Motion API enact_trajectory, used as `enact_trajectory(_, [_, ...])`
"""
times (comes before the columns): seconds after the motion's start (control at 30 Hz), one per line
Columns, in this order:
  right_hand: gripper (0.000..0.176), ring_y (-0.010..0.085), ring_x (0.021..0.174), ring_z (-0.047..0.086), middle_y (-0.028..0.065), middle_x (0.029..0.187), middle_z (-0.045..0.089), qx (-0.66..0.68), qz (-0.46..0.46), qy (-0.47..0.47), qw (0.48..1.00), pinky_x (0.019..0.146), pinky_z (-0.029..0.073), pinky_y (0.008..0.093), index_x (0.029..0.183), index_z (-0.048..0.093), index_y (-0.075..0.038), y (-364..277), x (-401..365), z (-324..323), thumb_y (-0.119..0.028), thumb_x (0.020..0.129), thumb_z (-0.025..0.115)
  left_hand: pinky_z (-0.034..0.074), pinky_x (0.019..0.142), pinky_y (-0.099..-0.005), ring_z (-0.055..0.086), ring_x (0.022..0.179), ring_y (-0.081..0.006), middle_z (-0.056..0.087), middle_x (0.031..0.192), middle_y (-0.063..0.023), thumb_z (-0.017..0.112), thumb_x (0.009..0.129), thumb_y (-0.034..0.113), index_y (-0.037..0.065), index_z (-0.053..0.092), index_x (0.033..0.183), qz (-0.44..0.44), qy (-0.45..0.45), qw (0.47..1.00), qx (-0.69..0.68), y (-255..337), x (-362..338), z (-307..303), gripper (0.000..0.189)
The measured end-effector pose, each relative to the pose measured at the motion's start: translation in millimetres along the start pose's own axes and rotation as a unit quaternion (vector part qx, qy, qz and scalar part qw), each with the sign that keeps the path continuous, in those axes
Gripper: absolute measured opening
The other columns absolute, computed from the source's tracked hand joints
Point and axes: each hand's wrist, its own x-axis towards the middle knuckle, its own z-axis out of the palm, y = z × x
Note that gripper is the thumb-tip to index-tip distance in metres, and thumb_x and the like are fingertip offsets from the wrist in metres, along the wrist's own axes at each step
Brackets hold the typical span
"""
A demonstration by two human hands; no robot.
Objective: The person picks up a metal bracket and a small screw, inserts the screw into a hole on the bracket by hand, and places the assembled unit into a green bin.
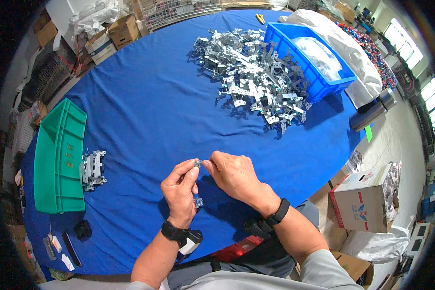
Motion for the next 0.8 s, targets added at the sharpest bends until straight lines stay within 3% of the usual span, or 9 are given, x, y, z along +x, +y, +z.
enact_trajectory(0.3, [0.021, 0.0352, 0.061, 0.062, 0.0147, 0.070, 0.060, 0.045, 0.002, 0.010, 0.999, 0.050, 0.046, 0.0435, 0.081, 0.054, -0.003, -0.5, 0.5, -0.8, -0.016, 0.090, 0.068, 0.042, 0.047, -0.0170, 0.055, 0.063, -0.0035, 0.071, 0.103, -0.0094, 0.068, 0.088, -0.002, -0.001, 0.072, 0.104, -0.001, -0.003, 1.000, 0.002, -1.0, -0.1, -0.3, 0.017])
enact_trajectory(0.4, [0.019, 0.0352, 0.061, 0.062, 0.0148, 0.071, 0.061, -0.001, 0.010, -0.025, 1.000, 0.051, 0.046, 0.0432, 0.083, 0.055, -0.003, 0.0, -0.3, -1.3, -0.015, 0.089, 0.069, 0.042, 0.047, -0.0171, 0.056, 0.063, -0.0036, 0.071, 0.104, -0.0097, 0.068, 0.088, -0.003, -0.001, 0.072, 0.104, -0.002, -0.003, 1.000, 0.001, -0.4, -0.1, 0.4, 0.017])
enact_trajectory(0.6, [0.018, 0.0351, 0.062, 0.062, 0.0146, 0.071, 0.061, 0.045, 0.008, 0.014, 0.999, 0.052, 0.047, 0.0432, 0.084, 0.057, -0.003, 0.5, 0.7, -1.8, -0.017, 0.089, 0.069, 0.043, 0.047, -0.0172, 0.055, 0.062, -0.0038, 0.071, 0.104, -0.0097, 0.068, 0.088, -0.003, -0.001, 0.072, 0.104, -0.002, -0.004, 1.000, 0.001, -0.7, 0.0, -0.4, 0.017])
enact_trajectory(0.8, [0.017, 0.0357, 0.065, 0.063, 0.0149, 0.074, 0.062, 0.023, 0.016, -0.030, 0.999, 0.054, 0.047, 0.0440, 0.086, 0.057, -0.003, 3.1, 0.0, -2.1, -0.015, 0.089, 0.067, 0.042, 0.047, -0.0172, 0.054, 0.060, -0.0036, 0.070, 0.099, -0.0083, 0.068, 0.088, -0.003, -0.001, 0.072, 0.104, -0.012, 0.000, 1.000, 0.001, 0.4, 0.6, -0.1, 0.016])
